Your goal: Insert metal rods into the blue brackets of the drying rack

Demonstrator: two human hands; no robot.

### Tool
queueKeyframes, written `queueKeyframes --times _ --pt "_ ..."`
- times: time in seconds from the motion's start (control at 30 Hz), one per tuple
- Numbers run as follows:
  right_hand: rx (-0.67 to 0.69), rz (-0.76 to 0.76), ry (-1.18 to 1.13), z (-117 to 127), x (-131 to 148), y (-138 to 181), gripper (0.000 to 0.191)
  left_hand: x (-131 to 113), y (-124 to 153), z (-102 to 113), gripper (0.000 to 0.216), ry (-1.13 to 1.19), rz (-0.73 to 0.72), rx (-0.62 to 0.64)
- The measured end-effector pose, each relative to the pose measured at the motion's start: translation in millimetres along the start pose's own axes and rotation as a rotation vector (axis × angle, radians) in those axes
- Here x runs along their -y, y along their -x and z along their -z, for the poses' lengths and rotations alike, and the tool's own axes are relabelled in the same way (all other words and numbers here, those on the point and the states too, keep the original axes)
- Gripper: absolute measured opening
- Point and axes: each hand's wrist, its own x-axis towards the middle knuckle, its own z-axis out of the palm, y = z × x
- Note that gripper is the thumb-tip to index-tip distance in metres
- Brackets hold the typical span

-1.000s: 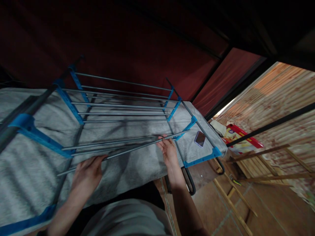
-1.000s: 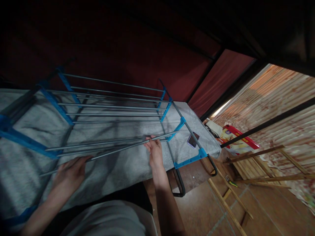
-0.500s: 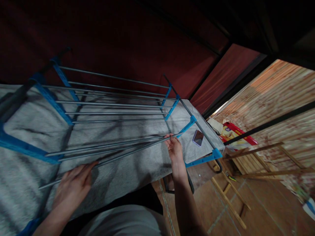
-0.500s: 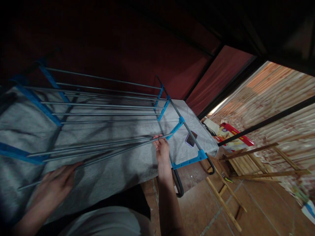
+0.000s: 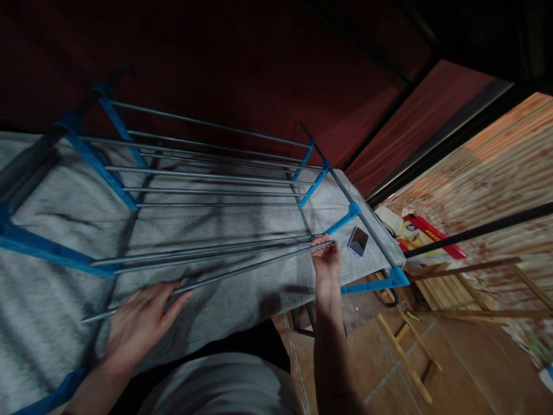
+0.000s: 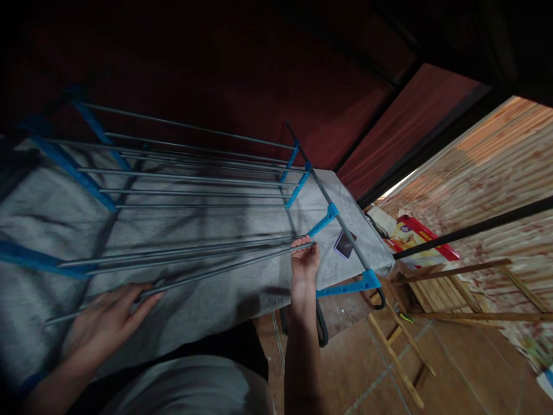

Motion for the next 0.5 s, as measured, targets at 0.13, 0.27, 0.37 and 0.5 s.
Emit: queueKeyframes --times 0.13,0.27,0.37,0.5 --pt "-0.043 -0.045 -0.064 16.9 -1.6 -4.5 0.023 -18.3 -7.5 6.2 0.051 -0.145 -0.033 -0.018" --pt "-0.140 -0.127 -0.119 35.8 1.7 -1.8 0.025 -36.5 -14.6 12.0 0.048 -0.150 -0.058 -0.037" --pt "-0.219 -0.208 -0.185 59.6 1.6 -1.0 0.027 -46.2 -18.7 15.9 0.052 -0.168 -0.111 -0.027" --pt "-0.214 -0.295 -0.296 87.4 -5.2 -2.6 0.025 -54.6 -20.3 20.9 0.057 -0.190 -0.120 0.028"
